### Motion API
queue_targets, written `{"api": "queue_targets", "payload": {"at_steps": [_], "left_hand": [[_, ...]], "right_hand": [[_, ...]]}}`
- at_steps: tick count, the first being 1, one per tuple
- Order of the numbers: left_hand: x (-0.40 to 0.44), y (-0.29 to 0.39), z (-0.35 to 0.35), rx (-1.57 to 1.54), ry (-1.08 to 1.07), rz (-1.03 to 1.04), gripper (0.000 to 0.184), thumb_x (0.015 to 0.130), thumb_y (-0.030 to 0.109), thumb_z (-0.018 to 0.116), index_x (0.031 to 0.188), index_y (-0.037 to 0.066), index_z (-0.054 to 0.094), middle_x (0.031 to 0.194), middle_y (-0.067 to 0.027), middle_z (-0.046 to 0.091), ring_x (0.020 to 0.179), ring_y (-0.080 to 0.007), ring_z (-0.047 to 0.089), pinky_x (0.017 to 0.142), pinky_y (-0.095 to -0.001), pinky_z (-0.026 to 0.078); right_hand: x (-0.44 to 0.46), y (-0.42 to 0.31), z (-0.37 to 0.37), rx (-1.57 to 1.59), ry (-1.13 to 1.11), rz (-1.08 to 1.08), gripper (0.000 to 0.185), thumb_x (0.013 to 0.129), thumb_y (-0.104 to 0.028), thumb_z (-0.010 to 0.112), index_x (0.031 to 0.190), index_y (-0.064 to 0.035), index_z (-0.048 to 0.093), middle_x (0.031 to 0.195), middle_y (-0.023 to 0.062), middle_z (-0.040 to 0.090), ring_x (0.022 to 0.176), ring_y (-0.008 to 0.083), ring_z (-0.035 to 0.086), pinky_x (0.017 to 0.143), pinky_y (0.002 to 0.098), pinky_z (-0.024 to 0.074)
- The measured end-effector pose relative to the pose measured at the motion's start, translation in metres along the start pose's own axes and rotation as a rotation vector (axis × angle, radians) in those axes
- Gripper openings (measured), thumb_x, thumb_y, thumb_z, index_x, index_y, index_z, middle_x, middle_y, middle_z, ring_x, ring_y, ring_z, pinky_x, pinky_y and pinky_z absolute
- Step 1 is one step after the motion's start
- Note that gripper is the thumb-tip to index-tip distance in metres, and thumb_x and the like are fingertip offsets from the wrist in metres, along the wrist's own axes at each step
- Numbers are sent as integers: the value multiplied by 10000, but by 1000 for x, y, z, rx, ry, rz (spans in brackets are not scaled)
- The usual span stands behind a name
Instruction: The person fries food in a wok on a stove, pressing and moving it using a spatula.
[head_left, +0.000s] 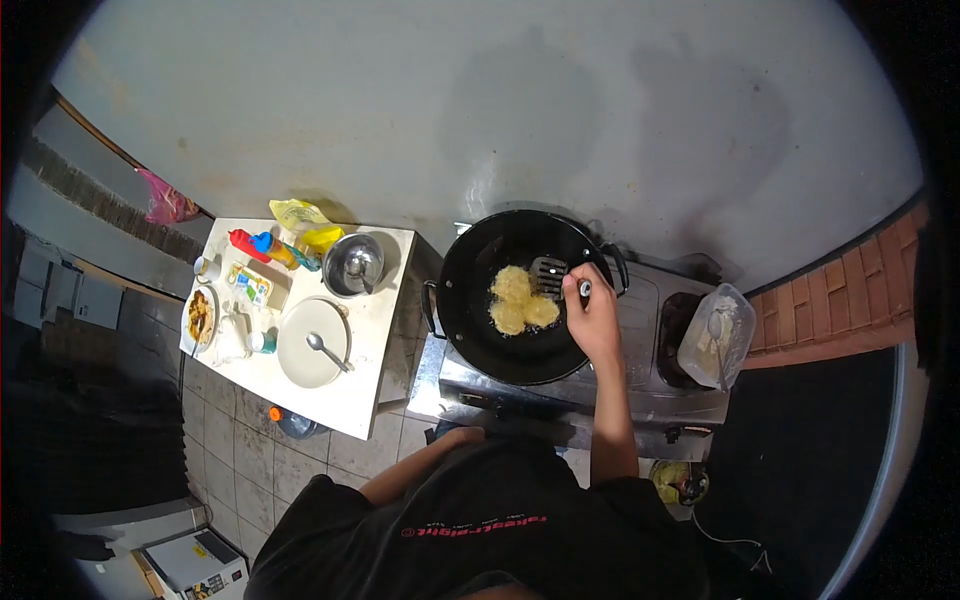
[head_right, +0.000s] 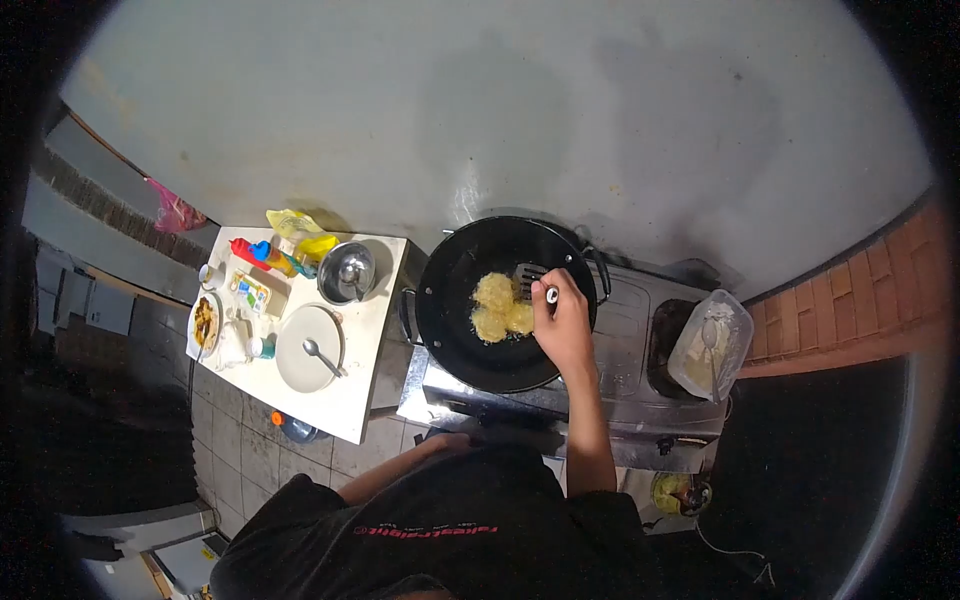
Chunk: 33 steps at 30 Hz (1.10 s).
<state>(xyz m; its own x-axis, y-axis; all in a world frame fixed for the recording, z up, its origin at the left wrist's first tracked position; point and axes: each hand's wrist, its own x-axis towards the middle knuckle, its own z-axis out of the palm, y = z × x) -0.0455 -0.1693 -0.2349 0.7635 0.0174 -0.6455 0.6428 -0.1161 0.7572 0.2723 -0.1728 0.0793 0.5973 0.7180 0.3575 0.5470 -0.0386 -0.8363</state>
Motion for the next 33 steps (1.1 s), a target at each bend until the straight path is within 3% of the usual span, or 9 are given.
{"api": "queue_targets", "payload": {"at_steps": [10, 16, 18, 19, 22, 26, 28, 31, 33], "left_hand": [[-6, -26, 41, -487, 75, -252, 601, 878, 511, 683, 1153, -21, 731, 1138, -247, 725, 1087, -362, 688, 938, -442, 513], [-18, -7, 53, -103, 97, -123, 653, 876, 530, 703, 1155, -61, 717, 1087, -255, 734, 1041, -340, 698, 941, -415, 518], [-15, -11, 50, 193, -130, -87, 415, 992, 250, 595, 1344, 35, 640, 1397, -241, 550, 1242, -306, 544, 1075, -401, 421], [-20, -1, 36, -50, -337, -125, 458, 1016, 297, 559, 1398, 46, 597, 1463, -214, 472, 1345, -293, 443, 1139, -402, 357], [-4, -28, 68, -347, 114, -154, 671, 981, 533, 571, 1373, -13, 584, 1364, -217, 613, 1270, -333, 559, 1117, -417, 407], [23, -64, 59, -156, -113, -20, 610, 1029, 450, 511, 1449, 7, 510, 1478, -187, 523, 1298, -305, 534, 1126, -382, 387], [39, -84, 68, -837, -167, -197, 575, 1038, 394, 501, 1467, 11, 489, 1583, -188, 383, 1327, -329, 513, 1130, -395, 389], [-35, 52, 26, -602, 16, 25, 560, 1034, 388, 509, 1461, 25, 505, 1548, -173, 430, 1315, -327, 522, 1135, -413, 384], [-17, 16, 39, -433, 41, 36, 577, 1027, 416, 524, 1462, 36, 511, 1510, -157, 472, 1296, -310, 529, 1131, -408, 386]], "right_hand": [[-3, 3, -8, 37, -54, 166, 159, 1015, -116, 587, 916, 4, 553, 758, 50, 506, 700, 121, 477, 666, 284, 420], [-7, 11, -6, 40, -33, 133, 134, 1002, -84, 592, 913, 8, 552, 775, 61, 518, 673, 136, 471, 626, 286, 410], [-12, 7, -5, 55, -34, 111, 119, 984, -54, 607, 908, 17, 550, 791, 91, 531, 658, 167, 473, 607, 299, 413], [-12, 2, -5, 42, -32, 102, 119, 985, -54, 607, 908, 18, 550, 795, 95, 530, 658, 168, 475, 605, 300, 413], [-12, -4, -5, 14, -33, 80, 136, 988, -64, 608, 904, 22, 544, 797, 104, 521, 655, 174, 479, 598, 307, 415], [-14, 0, -5, 8, -38, 42, 144, 988, -68, 607, 899, 21, 537, 788, 106, 511, 653, 183, 480, 595, 315, 414], [-11, 2, -6, 9, -38, 37, 145, 988, -69, 607, 900, 20, 534, 785, 107, 507, 653, 184, 479, 593, 318, 412], [-16, -1, -5, 21, -46, 16, 141, 983, -62, 607, 899, 19, 528, 784, 108, 501, 659, 187, 477, 602, 324, 413], [-17, -4, -5, 2, -61, 46, 149, 976, -60, 615, 895, 21, 520, 785, 109, 495, 664, 192, 471, 616, 326, 414]]}}
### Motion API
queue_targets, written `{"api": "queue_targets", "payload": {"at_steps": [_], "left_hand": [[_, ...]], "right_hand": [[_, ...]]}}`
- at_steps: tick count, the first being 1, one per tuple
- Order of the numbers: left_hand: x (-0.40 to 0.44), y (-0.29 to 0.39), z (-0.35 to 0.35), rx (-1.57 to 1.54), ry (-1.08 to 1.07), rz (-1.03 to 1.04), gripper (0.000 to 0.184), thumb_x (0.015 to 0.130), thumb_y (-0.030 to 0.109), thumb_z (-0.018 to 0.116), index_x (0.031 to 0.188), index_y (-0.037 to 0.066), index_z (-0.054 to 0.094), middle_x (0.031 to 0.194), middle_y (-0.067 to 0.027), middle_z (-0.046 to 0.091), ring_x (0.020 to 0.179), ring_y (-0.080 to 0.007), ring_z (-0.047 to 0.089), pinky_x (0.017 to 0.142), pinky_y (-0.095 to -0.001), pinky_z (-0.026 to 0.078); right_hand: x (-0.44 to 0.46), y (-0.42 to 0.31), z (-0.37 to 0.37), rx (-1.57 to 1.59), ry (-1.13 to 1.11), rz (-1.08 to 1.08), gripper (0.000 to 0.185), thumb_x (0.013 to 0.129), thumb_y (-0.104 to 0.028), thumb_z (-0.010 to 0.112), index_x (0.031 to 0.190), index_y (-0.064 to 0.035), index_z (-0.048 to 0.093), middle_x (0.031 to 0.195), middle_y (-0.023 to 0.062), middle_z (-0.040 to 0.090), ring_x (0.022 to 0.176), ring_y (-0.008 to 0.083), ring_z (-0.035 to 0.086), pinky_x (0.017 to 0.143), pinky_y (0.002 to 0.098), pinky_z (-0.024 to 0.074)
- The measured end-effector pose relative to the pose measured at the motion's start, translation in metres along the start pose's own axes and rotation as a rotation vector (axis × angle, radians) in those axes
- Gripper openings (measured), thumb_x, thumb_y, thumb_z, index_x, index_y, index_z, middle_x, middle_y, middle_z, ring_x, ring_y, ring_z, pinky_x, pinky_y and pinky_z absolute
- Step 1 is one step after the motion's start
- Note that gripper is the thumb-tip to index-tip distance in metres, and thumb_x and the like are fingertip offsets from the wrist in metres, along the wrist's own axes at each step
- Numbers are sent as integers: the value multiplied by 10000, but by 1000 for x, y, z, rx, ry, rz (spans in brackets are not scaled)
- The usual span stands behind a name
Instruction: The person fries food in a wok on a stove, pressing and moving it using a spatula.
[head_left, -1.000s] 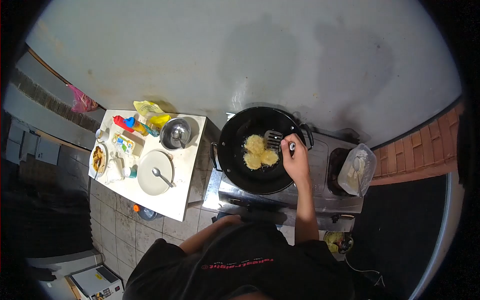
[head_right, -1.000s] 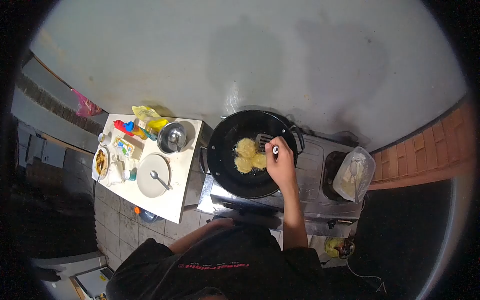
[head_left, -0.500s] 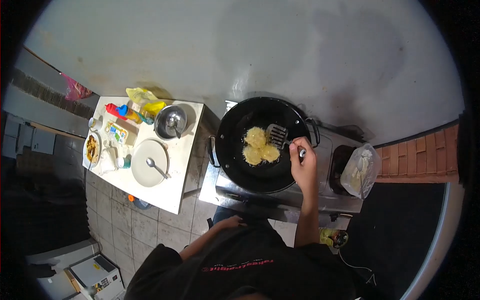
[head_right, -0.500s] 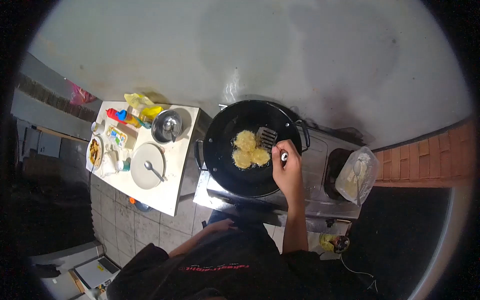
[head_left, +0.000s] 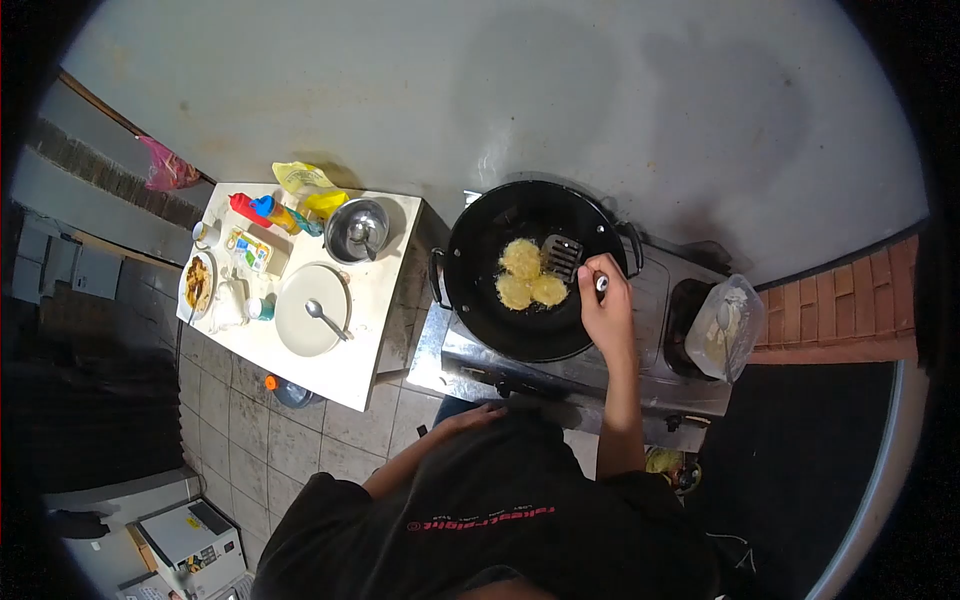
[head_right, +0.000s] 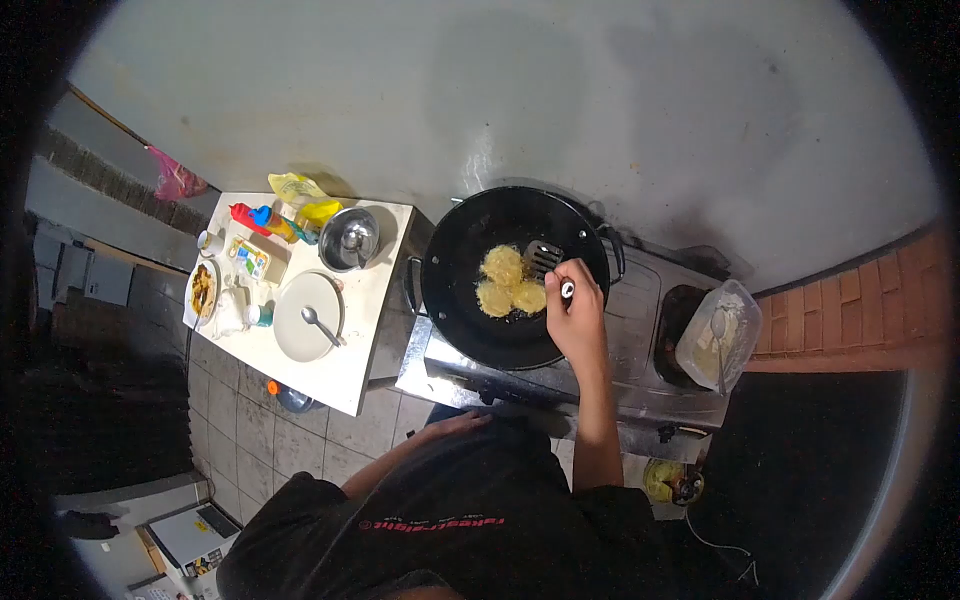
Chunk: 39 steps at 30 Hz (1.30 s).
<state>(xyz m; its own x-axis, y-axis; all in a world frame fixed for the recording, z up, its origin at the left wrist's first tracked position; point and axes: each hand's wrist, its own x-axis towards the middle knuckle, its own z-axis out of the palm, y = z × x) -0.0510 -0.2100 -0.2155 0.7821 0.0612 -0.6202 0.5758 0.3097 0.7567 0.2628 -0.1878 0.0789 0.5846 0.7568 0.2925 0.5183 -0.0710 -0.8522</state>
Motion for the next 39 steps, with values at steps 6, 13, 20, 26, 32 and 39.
{"api": "queue_targets", "payload": {"at_steps": [6, 13, 20, 26, 32, 39], "left_hand": [[-13, 18, -35, 6, -47, 53, 716, 996, 511, 563, 1533, 58, 427, 1521, -157, 461, 1400, -312, 423, 1188, -398, 303], [-64, 88, -66, 266, 350, -156, 815, 948, 632, 598, 1433, -19, 526, 1387, -250, 588, 1299, -351, 554, 1097, -414, 420], [-101, 158, -91, 184, 800, 303, 276, 1034, 263, 619, 1145, 10, 628, 1068, -114, 704, 949, -194, 678, 847, -328, 522], [-109, 227, -74, 49, 937, 578, 360, 1038, 181, 599, 1350, 19, 522, 1274, -135, 625, 1145, -237, 630, 980, -349, 496], [-103, 246, -70, 208, 1003, 690, 447, 1030, 149, 589, 1430, -10, 469, 1432, -175, 498, 1331, -289, 534, 1095, -388, 450], [-105, 247, -68, 280, 1019, 665, 472, 1021, 133, 590, 1443, -38, 467, 1467, -178, 464, 1353, -301, 513, 1100, -391, 452]], "right_hand": [[-5, 8, -2, 15, 34, -9, 164, 980, -72, 621, 894, 23, 518, 784, 104, 496, 668, 185, 465, 615, 324, 411], [-7, 16, 1, 50, 88, -36, 174, 992, -95, 617, 895, 25, 536, 779, 107, 523, 672, 186, 471, 620, 323, 417], [-1, 0, -4, -26, 112, -42, 180, 1000, -106, 612, 906, 28, 538, 810, 145, 541, 688, 254, 511, 657, 341, 438], [6, -1, -5, -26, 120, 16, 180, 1013, -123, 600, 924, 26, 549, 818, 139, 557, 712, 234, 533, 695, 321, 453], [8, 8, -11, 84, 102, 137, 195, 1027, -146, 585, 927, 18, 558, 801, 117, 569, 703, 182, 518, 667, 335, 447], [13, 10, -4, -42, 103, 17, 194, 1033, -147, 580, 926, 14, 556, 780, 104, 547, 691, 162, 492, 662, 316, 440]]}}
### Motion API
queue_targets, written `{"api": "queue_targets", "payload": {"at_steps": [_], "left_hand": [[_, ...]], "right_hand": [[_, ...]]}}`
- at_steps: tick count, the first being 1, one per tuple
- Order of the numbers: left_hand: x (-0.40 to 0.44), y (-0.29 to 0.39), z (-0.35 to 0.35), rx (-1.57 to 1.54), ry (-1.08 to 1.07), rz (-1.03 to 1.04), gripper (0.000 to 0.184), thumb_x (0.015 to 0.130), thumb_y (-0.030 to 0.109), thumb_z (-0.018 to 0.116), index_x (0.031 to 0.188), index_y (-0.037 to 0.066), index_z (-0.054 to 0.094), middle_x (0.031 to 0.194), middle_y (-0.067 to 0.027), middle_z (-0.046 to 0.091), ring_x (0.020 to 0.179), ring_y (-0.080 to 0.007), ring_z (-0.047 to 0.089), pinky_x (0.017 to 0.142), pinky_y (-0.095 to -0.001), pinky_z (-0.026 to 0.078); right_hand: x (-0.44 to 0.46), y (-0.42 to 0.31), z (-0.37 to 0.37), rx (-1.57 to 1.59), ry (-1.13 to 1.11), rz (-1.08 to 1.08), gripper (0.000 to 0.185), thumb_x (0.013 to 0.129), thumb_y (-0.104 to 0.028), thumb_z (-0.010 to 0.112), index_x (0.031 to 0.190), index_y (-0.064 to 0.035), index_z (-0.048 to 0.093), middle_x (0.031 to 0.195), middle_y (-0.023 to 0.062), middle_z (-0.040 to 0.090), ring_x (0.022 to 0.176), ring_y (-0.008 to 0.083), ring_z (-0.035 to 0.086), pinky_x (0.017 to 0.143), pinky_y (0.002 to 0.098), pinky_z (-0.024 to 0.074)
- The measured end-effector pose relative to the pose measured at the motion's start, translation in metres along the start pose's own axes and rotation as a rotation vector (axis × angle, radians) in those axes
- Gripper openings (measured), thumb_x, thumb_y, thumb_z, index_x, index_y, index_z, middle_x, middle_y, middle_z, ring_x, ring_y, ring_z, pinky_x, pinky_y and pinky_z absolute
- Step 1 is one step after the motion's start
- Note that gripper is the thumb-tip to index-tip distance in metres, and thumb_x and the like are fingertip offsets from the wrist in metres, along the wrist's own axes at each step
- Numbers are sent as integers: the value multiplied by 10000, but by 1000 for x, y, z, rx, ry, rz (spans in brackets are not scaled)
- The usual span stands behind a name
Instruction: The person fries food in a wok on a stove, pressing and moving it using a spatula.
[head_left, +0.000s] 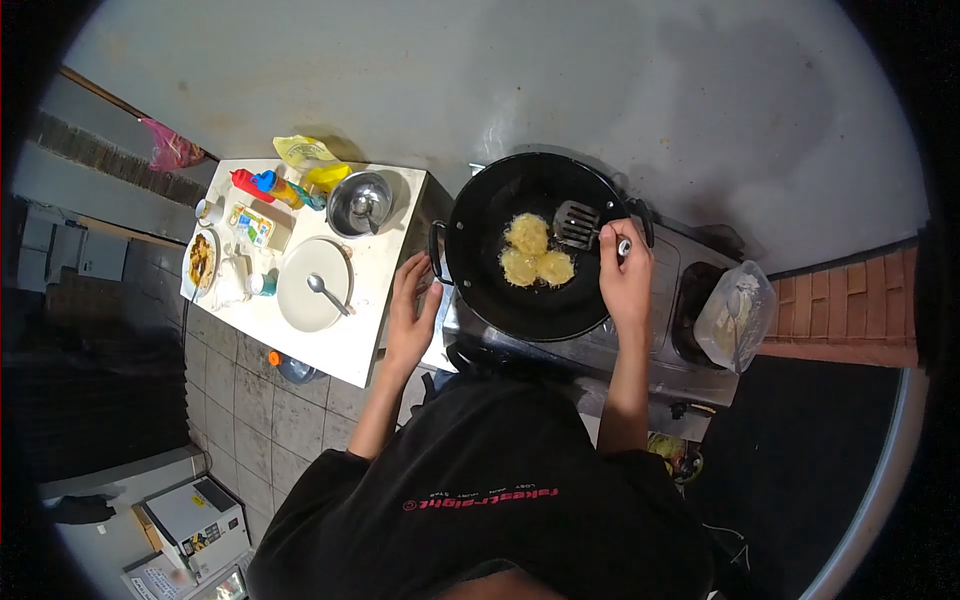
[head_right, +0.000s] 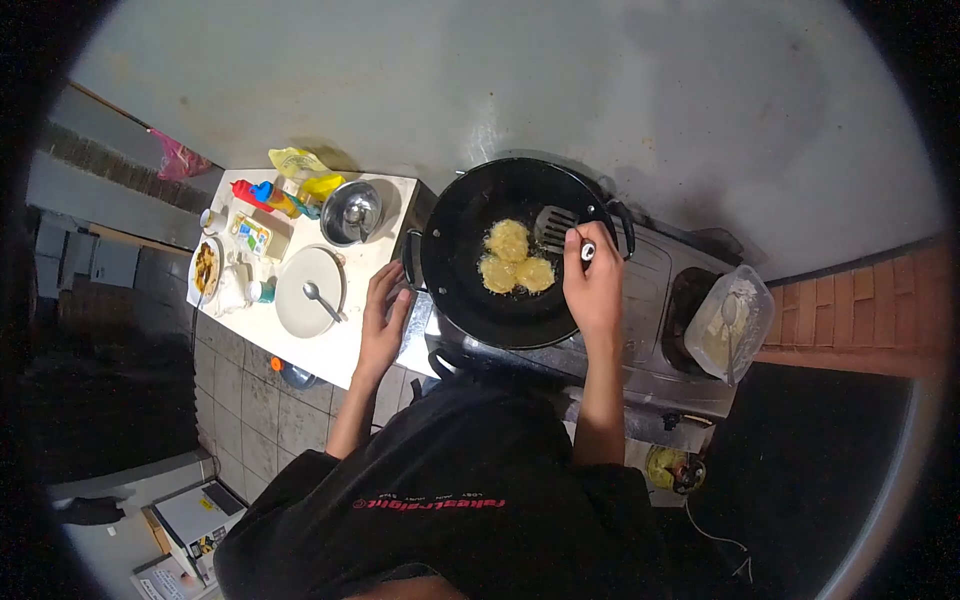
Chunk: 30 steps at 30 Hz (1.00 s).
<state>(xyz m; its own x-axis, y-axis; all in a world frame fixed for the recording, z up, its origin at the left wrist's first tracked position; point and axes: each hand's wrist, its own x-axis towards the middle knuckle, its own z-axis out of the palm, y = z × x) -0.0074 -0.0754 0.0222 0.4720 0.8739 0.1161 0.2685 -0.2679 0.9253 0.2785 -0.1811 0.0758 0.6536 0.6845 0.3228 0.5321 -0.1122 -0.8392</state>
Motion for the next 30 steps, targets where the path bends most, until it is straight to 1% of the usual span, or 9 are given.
{"api": "queue_targets", "payload": {"at_steps": [3, 10, 17, 19, 22, 26, 28, 29, 30], "left_hand": [[0, 6, 2, 10, -4, -4, 471, 1031, 153, 576, 1450, -32, 470, 1478, -169, 459, 1364, -290, 502, 1113, -390, 436], [0, 18, -1, 92, -44, 11, 480, 1028, 172, 579, 1463, 1, 470, 1456, -166, 476, 1345, -283, 517, 1112, -393, 432], [1, 23, -8, 142, -78, 30, 502, 1014, 160, 597, 1477, 37, 445, 1401, -175, 499, 1289, -288, 545, 1091, -402, 441], [0, 22, -9, 148, -93, 41, 511, 1001, 175, 627, 1448, -6, 457, 1429, -194, 474, 1305, -333, 531, 1084, -409, 445], [-1, 25, -10, 140, -116, 51, 525, 1006, 197, 628, 1451, -13, 446, 1450, -198, 450, 1321, -336, 515, 1097, -410, 436], [-4, 25, -11, 195, -143, 65, 529, 1019, 195, 592, 1491, 30, 418, 1525, -170, 406, 1343, -318, 499, 1119, -431, 412], [-6, 24, -12, 183, -158, 33, 535, 1025, 209, 585, 1495, 25, 408, 1552, -160, 378, 1345, -332, 498, 1124, -445, 408], [-5, 25, -13, 149, -169, 18, 549, 1024, 236, 591, 1487, 5, 405, 1543, -180, 374, 1361, -351, 476, 1138, -442, 395], [-6, 25, -13, 113, -180, 3, 567, 1024, 264, 597, 1478, -15, 402, 1534, -200, 370, 1378, -370, 455, 1152, -438, 382]], "right_hand": [[-3, 8, 1, 218, -1, 102, 175, 1028, -135, 578, 937, 13, 563, 786, 117, 568, 688, 178, 496, 673, 318, 449], [-5, -4, -6, -47, 0, 12, 169, 1027, -136, 579, 953, 16, 575, 817, 126, 593, 711, 196, 528, 703, 327, 462], [-11, 0, -3, 188, 7, 134, 169, 1027, -130, 573, 958, 24, 568, 835, 136, 590, 723, 223, 535, 711, 333, 460], [-11, -6, -3, 43, 7, 119, 173, 1030, -137, 571, 970, 25, 571, 845, 134, 591, 727, 225, 536, 722, 336, 462], [-10, -9, 1, -59, 11, 5, 182, 1034, -148, 573, 973, 23, 575, 845, 123, 586, 732, 205, 528, 725, 333, 462], [-11, 1, 6, 47, -7, 114, 185, 1033, -155, 575, 973, 20, 575, 844, 127, 586, 737, 208, 532, 722, 335, 462], [-10, 4, 3, 87, -1, 142, 185, 1029, -155, 579, 978, 23, 573, 861, 148, 598, 746, 243, 549, 731, 345, 467], [-10, 5, 6, 58, 54, 52, 224, 1061, -197, 563, 915, -31, 599, 715, -11, 520, 620, 56, 464, 569, 249, 377], [-9, 0, 5, 55, 51, 50, 224, 1061, -197, 563, 915, -31, 599, 715, -11, 520, 620, 56, 464, 569, 249, 377]]}}
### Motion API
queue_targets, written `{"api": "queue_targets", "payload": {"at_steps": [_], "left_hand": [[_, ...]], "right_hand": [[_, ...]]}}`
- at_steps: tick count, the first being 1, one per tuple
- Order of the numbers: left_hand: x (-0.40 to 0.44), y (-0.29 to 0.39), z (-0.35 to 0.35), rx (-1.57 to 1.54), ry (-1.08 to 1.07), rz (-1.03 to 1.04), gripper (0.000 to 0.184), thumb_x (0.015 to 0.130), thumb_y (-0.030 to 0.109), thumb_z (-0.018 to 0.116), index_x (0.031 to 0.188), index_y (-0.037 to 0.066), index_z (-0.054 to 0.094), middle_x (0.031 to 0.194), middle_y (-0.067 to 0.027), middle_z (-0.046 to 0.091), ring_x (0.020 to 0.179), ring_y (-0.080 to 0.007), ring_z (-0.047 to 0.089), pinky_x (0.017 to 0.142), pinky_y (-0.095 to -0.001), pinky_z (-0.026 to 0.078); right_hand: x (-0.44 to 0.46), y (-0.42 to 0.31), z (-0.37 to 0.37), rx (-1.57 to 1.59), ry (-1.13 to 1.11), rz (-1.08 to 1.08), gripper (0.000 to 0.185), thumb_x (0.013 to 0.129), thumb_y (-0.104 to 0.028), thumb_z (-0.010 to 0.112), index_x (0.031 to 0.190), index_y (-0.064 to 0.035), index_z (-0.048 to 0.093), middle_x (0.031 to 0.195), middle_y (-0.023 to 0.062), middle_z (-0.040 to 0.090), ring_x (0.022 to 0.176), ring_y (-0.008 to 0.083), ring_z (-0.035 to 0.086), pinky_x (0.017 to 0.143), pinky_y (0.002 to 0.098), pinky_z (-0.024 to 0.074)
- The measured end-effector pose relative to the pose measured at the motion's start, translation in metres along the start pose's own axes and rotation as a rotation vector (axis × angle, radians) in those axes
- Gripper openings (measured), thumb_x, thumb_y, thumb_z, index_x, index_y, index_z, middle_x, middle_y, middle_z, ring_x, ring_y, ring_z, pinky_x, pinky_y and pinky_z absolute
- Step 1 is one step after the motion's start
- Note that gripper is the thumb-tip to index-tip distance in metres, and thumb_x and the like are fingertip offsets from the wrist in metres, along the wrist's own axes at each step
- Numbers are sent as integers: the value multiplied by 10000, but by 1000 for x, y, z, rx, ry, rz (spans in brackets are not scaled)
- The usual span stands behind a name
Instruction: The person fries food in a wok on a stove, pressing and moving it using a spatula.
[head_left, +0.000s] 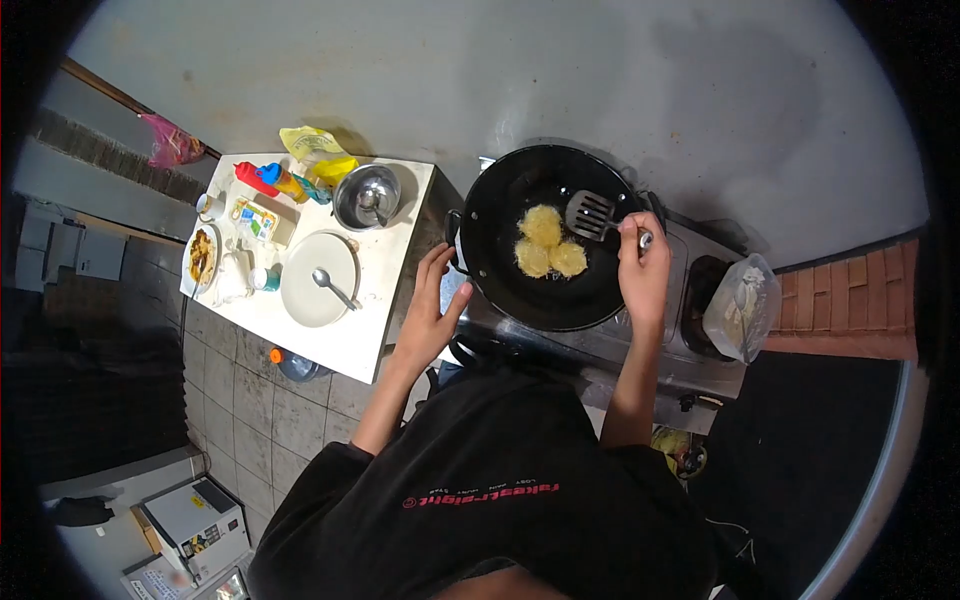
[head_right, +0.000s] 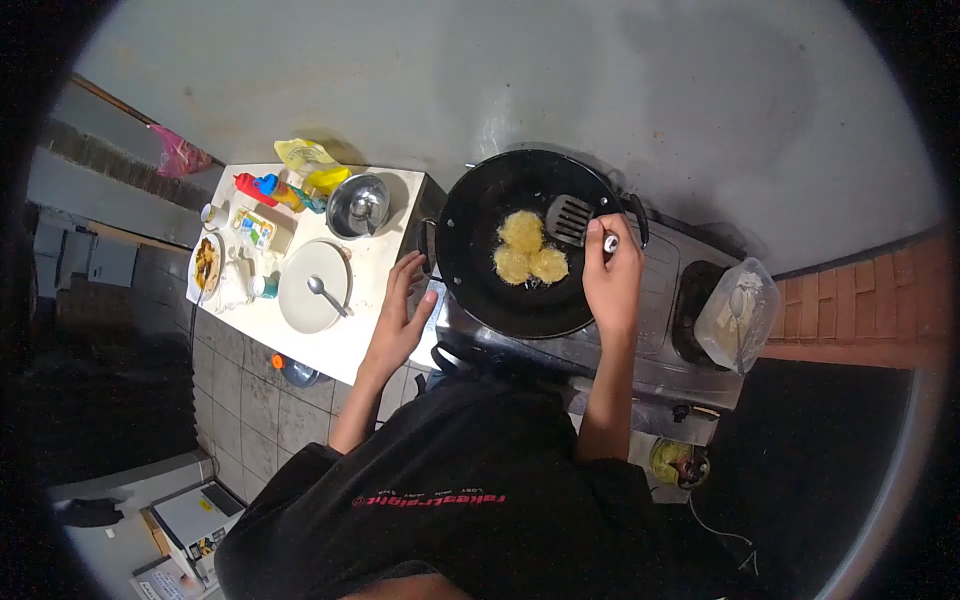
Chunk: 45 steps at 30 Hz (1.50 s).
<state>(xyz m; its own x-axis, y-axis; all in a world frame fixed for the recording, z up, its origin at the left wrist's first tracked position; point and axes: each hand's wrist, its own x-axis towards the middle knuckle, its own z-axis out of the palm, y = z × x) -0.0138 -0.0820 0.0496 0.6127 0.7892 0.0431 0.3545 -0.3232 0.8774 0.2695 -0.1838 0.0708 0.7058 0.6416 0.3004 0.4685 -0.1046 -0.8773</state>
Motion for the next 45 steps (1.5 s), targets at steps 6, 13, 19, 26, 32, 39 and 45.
{"api": "queue_targets", "payload": {"at_steps": [6, 13, 19, 26, 32, 39, 45], "left_hand": [[-1, 0, 1, -7, -11, -4, 578, 1030, 271, 587, 1490, -13, 383, 1557, -197, 352, 1368, -376, 463, 1143, -443, 393], [0, -3, -1, 28, 3, 52, 606, 1026, 274, 601, 1502, -10, 357, 1540, -208, 369, 1352, -368, 480, 1133, -441, 406], [1, -4, 2, -23, 6, -27, 592, 1020, 242, 613, 1496, -6, 363, 1505, -218, 397, 1315, -359, 510, 1106, -434, 434], [5, -5, 6, -67, 47, 10, 542, 1016, 183, 610, 1475, -5, 390, 1473, -209, 399, 1283, -332, 529, 1092, -417, 449], [6, -6, 8, -83, 58, 6, 517, 1018, 168, 603, 1461, -7, 405, 1458, -199, 398, 1286, -322, 521, 1092, -413, 450], [7, -8, 14, -91, 74, -4, 498, 1021, 184, 598, 1449, -7, 430, 1472, -192, 363, 1327, -324, 478, 1094, -414, 447], [5, -5, 16, -76, 75, -12, 513, 1024, 229, 598, 1453, 1, 435, 1487, -195, 337, 1352, -336, 447, 1107, -426, 436]], "right_hand": [[9, 1, -3, -142, -4, -161, 222, 1059, -195, 557, 919, -31, 604, 658, -15, 492, 613, 51, 451, 574, 247, 366], [9, -9, -9, -55, -72, 24, 206, 1038, -169, 574, 967, 25, 570, 824, 117, 573, 769, 196, 528, 767, 316, 454], [7, -10, -6, 79, -62, 45, 223, 1041, -174, 571, 943, 26, 561, 811, 124, 554, 763, 194, 522, 745, 325, 458], [8, -18, -8, -92, -94, -48, 219, 1037, -170, 579, 936, 23, 558, 808, 113, 552, 728, 184, 502, 727, 319, 452], [7, -8, -9, 112, -94, 67, 220, 1028, -157, 591, 917, 23, 533, 807, 125, 532, 695, 200, 486, 654, 332, 434], [8, -12, -8, -75, -127, -12, 178, 1029, -142, 593, 959, 19, 566, 812, 97, 558, 721, 159, 497, 696, 304, 443], [3, -2, -11, 71, -100, 58, 173, 1026, -132, 591, 959, 25, 560, 831, 125, 558, 721, 201, 512, 702, 307, 453]]}}
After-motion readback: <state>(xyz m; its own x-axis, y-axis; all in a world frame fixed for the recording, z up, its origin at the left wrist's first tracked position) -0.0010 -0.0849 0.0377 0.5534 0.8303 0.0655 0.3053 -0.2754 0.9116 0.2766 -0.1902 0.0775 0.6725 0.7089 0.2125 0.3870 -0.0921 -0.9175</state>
